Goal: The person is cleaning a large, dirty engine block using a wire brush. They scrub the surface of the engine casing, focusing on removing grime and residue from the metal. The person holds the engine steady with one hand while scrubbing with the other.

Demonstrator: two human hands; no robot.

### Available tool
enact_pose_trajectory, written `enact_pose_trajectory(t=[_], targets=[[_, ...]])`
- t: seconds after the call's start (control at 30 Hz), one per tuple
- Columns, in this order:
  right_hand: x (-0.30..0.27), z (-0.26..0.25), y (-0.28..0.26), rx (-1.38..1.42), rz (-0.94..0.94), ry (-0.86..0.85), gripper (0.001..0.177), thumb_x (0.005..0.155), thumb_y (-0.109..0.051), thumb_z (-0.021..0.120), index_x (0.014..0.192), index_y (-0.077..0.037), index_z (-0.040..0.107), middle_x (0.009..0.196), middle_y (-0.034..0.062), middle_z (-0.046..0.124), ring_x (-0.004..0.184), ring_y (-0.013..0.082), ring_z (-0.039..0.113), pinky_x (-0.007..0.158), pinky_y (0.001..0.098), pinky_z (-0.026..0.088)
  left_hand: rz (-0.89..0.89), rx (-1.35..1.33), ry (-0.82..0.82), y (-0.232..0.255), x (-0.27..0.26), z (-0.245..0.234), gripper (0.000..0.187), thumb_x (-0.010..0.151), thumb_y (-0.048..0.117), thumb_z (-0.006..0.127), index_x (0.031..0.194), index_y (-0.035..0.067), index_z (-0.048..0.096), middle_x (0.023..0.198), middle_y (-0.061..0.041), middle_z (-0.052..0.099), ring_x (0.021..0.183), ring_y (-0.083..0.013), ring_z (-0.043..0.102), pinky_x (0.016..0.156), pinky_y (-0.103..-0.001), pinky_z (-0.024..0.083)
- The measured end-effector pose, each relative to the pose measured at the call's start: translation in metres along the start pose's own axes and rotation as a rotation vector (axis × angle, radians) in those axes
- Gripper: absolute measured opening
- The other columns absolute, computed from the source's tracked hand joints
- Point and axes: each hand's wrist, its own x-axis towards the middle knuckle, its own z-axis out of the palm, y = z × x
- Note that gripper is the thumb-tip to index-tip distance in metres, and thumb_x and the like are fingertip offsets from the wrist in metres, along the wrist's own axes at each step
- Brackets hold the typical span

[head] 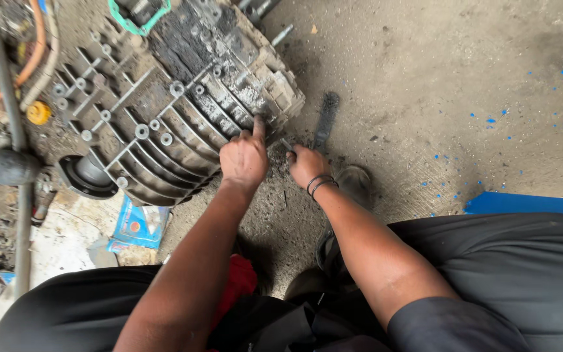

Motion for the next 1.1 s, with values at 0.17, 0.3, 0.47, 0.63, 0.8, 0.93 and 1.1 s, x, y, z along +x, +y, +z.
enact_pose_trajectory(t=[0.17,0.3,0.47,0.63,0.8,0.93,1.1], targets=[[-0.005,-0.001,-0.001,0.043,-0.049,-0.017,0.028,0.098,-0.034,0.057,0.106,-0.010,0.069,0.093,0.0215,0.073,0.090,0.0425,0.070,0.081,0.0537,0.054,0.040,0.127,-0.305,0.002,0.014,-0.018,0.056,0.101,0.007,0.040,0.157,0.010,0.039,0.091,-0.014,0.076,0.078,-0.0249,0.075,0.067,-0.040,0.061],[-0.004,-0.007,0.003,0.033,-0.052,-0.013,0.029,0.098,-0.035,0.059,0.105,-0.009,0.071,0.095,0.0218,0.073,0.094,0.0427,0.069,0.083,0.0533,0.054,0.026,0.133,-0.396,0.006,0.022,-0.012,0.041,0.107,0.014,0.034,0.143,0.014,0.054,0.095,-0.012,0.077,0.086,-0.0259,0.076,0.072,-0.040,0.060],[-0.007,-0.013,0.007,0.034,-0.071,0.017,0.030,0.097,-0.036,0.060,0.105,-0.008,0.069,0.097,0.0230,0.073,0.096,0.0439,0.069,0.085,0.0534,0.053,0.178,0.154,-0.432,-0.002,0.011,0.002,0.030,0.098,0.013,0.045,0.114,0.014,0.071,0.103,-0.014,0.075,0.095,-0.0271,0.075,0.083,-0.040,0.059],[-0.010,-0.015,0.004,-0.008,-0.051,-0.046,0.032,0.097,-0.039,0.058,0.105,-0.009,0.069,0.099,0.0204,0.074,0.097,0.0421,0.070,0.087,0.0526,0.054,0.109,0.069,-0.582,-0.008,0.001,-0.014,0.028,0.097,0.006,0.047,0.113,0.007,0.069,0.100,-0.017,0.075,0.088,-0.0261,0.078,0.083,-0.040,0.061],[-0.010,-0.009,0.007,-0.021,-0.038,-0.088,0.033,0.098,-0.041,0.058,0.107,-0.011,0.069,0.101,0.0194,0.074,0.098,0.0417,0.070,0.087,0.0528,0.054,0.069,-0.286,-0.142,-0.030,-0.016,-0.037,0.023,0.084,0.018,0.067,0.104,0.011,0.075,0.104,-0.017,0.074,0.093,-0.0344,0.071,0.086,-0.046,0.057],[-0.003,0.000,0.019,-0.063,-0.086,-0.055,0.035,0.100,-0.041,0.058,0.106,-0.009,0.070,0.100,0.0201,0.074,0.098,0.0421,0.070,0.087,0.0522,0.054,-0.110,-0.452,0.013,-0.034,-0.017,-0.044,0.022,0.090,0.021,0.065,0.107,0.011,0.075,0.106,-0.016,0.075,0.091,-0.0330,0.074,0.088,-0.043,0.058],[-0.009,-0.007,0.009,-0.071,-0.010,-0.078,0.034,0.098,-0.041,0.056,0.115,-0.013,0.066,0.100,0.0186,0.074,0.096,0.0395,0.071,0.082,0.0523,0.055,-0.154,-0.377,0.176,-0.041,-0.023,-0.044,0.027,0.095,0.022,0.060,0.115,0.009,0.072,0.124,-0.014,0.072,0.120,-0.0317,0.068,0.103,-0.044,0.055]])
